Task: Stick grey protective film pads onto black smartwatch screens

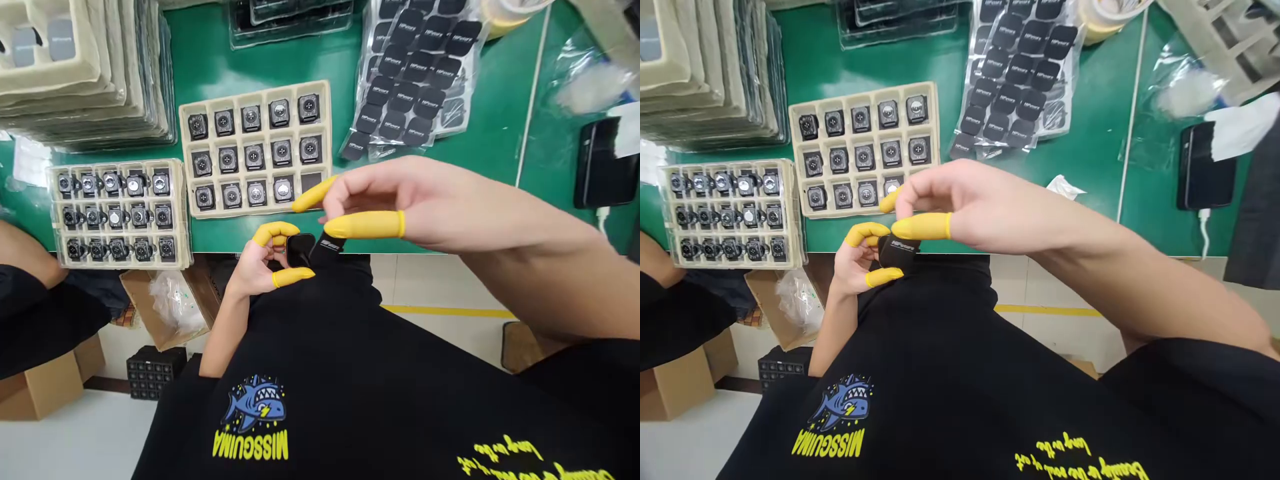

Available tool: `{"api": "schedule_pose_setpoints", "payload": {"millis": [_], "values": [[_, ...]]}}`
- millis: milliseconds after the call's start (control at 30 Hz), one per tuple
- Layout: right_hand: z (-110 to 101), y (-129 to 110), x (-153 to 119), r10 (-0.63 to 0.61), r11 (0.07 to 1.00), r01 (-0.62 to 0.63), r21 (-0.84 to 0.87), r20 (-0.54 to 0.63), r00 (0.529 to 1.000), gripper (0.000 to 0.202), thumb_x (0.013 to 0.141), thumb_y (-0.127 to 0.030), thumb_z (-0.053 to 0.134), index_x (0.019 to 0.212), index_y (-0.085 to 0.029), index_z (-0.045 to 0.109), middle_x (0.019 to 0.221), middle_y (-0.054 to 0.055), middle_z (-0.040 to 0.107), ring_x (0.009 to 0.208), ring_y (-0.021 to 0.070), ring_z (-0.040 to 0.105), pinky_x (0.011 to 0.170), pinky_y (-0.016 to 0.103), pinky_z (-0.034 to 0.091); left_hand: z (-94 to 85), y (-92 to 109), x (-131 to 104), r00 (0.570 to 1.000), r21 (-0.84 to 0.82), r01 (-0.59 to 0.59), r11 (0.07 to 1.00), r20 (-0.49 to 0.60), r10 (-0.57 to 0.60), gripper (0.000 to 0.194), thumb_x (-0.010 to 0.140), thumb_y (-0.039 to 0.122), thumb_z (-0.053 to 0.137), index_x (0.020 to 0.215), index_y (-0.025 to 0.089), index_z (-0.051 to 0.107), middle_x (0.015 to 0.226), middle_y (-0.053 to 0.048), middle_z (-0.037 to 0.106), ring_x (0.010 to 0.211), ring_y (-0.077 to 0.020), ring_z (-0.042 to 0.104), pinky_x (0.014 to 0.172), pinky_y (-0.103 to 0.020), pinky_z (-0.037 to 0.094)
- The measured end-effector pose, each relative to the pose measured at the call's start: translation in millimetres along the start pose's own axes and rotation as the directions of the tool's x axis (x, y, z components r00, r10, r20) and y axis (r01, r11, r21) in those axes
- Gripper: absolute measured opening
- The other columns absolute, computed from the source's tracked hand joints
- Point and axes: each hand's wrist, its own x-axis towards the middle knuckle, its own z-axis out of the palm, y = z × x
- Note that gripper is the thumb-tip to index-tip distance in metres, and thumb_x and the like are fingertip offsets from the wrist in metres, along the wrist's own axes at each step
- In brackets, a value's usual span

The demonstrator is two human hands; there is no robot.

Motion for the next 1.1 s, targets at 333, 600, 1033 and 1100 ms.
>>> {"api": "schedule_pose_setpoints", "payload": {"millis": [333, 600, 1033, 1100], "values": [[0, 12, 36, 0.071, 0.947, -0.031, -0.321, 0.113, 0.991, 0.019, 0.091, -0.031, 0.087, 0.086, -0.021, 0.072, 0.096, 0.003, 0.073, 0.087, 0.0183, 0.059, 0.075, 0.033, 0.04, -6.2, -7, 0, 0.995, -0.074, -0.093, 0.993, 0.012, 0.094, 0.076, 0.076, 0.047, 0.104, 0.136, 0.026, 0.063, 0.102, 0.0, 0.08, 0.08, -0.0135, 0.081, 0.066, -0.019, 0.061], [3, 14, 37, 0.166, 0.947, -0.126, -0.297, 0.113, 0.98, 0.024, 0.093, -0.035, 0.091, 0.09, -0.021, 0.072, 0.078, -0.001, 0.068, 0.067, 0.013, 0.048, 0.063, 0.033, 0.031, -8.7, -5, -2, 0.997, -0.091, -0.018, 0.996, 0.068, 0.024, 0.076, 0.078, 0.051, 0.103, 0.137, 0.028, 0.062, 0.11, -0.001, 0.081, 0.085, -0.014, 0.081, 0.067, -0.019, 0.061], [14, 8, 41, 0.3, 0.911, -0.261, -0.318, 0.078, 0.951, 0.018, 0.093, -0.025, 0.088, 0.09, -0.021, 0.071, 0.082, 0.0, 0.07, 0.06, 0.0102, 0.047, 0.057, 0.032, 0.028, -14.3, -8, -6, 0.994, -0.031, -0.073, 0.997, 0.085, 0.076, 0.079, 0.078, 0.056, 0.102, 0.14, 0.026, 0.062, 0.098, 0.002, 0.076, 0.069, -0.0083, 0.072, 0.061, -0.015, 0.061], [16, 9, 42, 0.306, 0.91, -0.268, -0.316, 0.076, 0.949, 0.018, 0.092, -0.025, 0.088, 0.09, -0.021, 0.07, 0.081, 0.0, 0.07, 0.06, 0.0104, 0.047, 0.057, 0.032, 0.028, -15.6, -9, -8, 0.995, -0.006, -0.064, 0.998, 0.08, 0.064, 0.082, 0.076, 0.058, 0.102, 0.14, 0.026, 0.063, 0.096, 0.002, 0.075, 0.069, -0.0088, 0.072, 0.062, -0.016, 0.062]]}}
